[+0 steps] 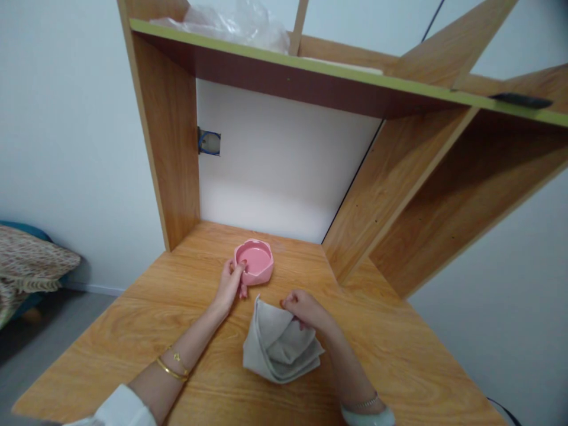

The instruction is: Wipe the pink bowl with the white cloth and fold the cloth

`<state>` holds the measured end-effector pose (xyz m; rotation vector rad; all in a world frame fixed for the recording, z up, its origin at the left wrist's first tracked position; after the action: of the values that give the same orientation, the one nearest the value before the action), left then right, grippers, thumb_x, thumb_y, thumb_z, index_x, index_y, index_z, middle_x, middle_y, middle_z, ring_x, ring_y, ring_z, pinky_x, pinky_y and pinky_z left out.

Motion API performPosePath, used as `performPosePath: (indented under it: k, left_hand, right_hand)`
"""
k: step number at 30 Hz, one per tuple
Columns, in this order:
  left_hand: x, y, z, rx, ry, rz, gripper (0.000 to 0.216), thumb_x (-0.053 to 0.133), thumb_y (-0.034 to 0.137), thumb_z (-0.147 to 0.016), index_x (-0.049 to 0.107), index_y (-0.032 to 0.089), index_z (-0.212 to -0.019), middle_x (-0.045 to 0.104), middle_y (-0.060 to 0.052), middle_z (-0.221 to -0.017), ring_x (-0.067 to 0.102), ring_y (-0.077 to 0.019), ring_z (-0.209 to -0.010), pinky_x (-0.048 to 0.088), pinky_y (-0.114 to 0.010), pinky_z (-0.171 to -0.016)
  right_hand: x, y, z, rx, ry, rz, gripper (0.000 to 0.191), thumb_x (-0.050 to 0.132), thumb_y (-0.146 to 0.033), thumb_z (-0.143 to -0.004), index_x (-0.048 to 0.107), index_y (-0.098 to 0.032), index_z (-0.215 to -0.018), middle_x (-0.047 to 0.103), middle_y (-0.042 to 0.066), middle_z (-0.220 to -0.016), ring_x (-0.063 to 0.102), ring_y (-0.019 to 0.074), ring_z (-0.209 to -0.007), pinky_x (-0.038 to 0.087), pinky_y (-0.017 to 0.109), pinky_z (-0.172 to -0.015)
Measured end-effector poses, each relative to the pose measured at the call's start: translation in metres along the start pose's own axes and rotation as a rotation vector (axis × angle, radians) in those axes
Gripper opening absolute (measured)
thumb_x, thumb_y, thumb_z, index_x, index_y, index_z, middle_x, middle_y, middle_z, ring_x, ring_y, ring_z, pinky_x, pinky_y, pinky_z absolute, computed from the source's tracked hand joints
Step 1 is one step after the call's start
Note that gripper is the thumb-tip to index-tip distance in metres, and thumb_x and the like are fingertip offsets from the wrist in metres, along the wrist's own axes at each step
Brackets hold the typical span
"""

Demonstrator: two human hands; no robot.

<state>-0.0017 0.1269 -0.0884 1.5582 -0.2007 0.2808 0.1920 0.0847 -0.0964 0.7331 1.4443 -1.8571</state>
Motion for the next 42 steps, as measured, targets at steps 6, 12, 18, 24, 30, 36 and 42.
performPosePath:
  k: [6,12,18,24,30,36,42]
  left_hand:
    - [-0.001,0.002,0.004,0.013,-0.009,0.034,0.043,0.049,0.056,-0.069,0.037,0.020,-0.088,0.047,0.011,-0.051,0.036,-0.0031,-0.022,0.025,-0.014,-0.025]
    - [0.006,0.004,0.012,0.013,-0.046,-0.023,0.047,0.054,0.051,-0.070,0.037,0.019,-0.100,0.047,0.011,-0.044,0.037,-0.0051,-0.022,0.024,-0.013,-0.025]
    - [0.026,0.003,0.024,0.082,-0.179,-0.180,0.072,0.054,0.051,-0.073,0.021,0.016,-0.126,0.048,0.011,-0.045,0.038,-0.0062,-0.024,0.028,-0.016,-0.028]
    - [0.025,0.020,0.021,0.292,-0.227,-0.372,0.044,0.044,0.046,-0.079,0.050,0.013,-0.108,0.065,-0.006,-0.082,0.061,-0.0158,-0.080,0.044,-0.026,-0.074]
    - [0.016,0.035,0.024,0.313,-0.217,-0.916,0.034,0.037,0.041,-0.083,0.062,0.019,-0.090,0.067,-0.003,-0.073,0.060,-0.0168,-0.069,0.039,-0.025,-0.063]
    - [0.025,0.033,0.032,0.346,-0.297,-1.100,0.038,0.041,0.046,-0.081,0.063,0.018,-0.068,0.063,-0.003,-0.061,0.054,-0.0151,-0.056,0.029,-0.022,-0.051]
    - [0.031,0.022,0.037,0.337,-0.426,-1.055,0.043,0.044,0.053,-0.077,0.056,0.019,-0.053,0.057,0.000,-0.050,0.046,-0.0116,-0.045,0.022,-0.021,-0.046]
  right_hand:
    - [-0.009,-0.049,-0.004,-0.168,0.252,-0.361,0.032,0.031,-0.038,-0.086,0.054,-0.016,-0.085,0.050,-0.004,-0.053,0.044,0.0078,-0.041,0.033,0.017,-0.038]
    - [-0.014,-0.071,-0.001,-0.203,0.266,-0.433,0.041,0.042,-0.038,-0.080,0.045,-0.014,-0.114,0.045,-0.008,-0.046,0.042,0.0090,-0.034,0.031,0.018,-0.033]
    - [-0.032,-0.066,-0.004,-0.231,0.363,-0.261,0.024,0.037,-0.021,-0.077,0.059,-0.013,-0.083,0.048,-0.004,-0.040,0.045,0.0104,-0.037,0.034,0.019,-0.042]
    - [-0.074,-0.016,-0.020,-0.052,0.376,-0.194,0.029,0.034,-0.019,-0.077,0.053,-0.017,-0.056,0.048,-0.002,-0.035,0.045,0.0103,-0.033,0.033,0.019,-0.039]
    - [-0.118,0.055,-0.025,0.143,0.432,-0.164,0.036,0.034,-0.017,-0.077,0.049,-0.018,-0.044,0.046,0.001,-0.031,0.042,0.0109,-0.029,0.032,0.020,-0.037]
    - [-0.121,0.090,-0.034,0.227,0.431,-0.158,0.041,0.035,-0.019,-0.077,0.048,-0.018,-0.038,0.049,0.006,-0.032,0.043,0.0131,-0.028,0.033,0.024,-0.036]
    - [-0.121,0.093,-0.036,0.166,0.508,-0.102,0.037,0.037,-0.025,-0.077,0.059,-0.013,-0.050,0.052,0.007,-0.035,0.048,0.0150,-0.033,0.038,0.025,-0.043]
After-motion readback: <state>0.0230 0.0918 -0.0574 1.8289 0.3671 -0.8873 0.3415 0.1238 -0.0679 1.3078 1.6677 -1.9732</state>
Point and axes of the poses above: each hand's wrist, its own z-axis away from the middle knuckle, its own x-axis out of the palm, y = z × x, the point moved 8 cm from there along -z, towards the middle knuckle
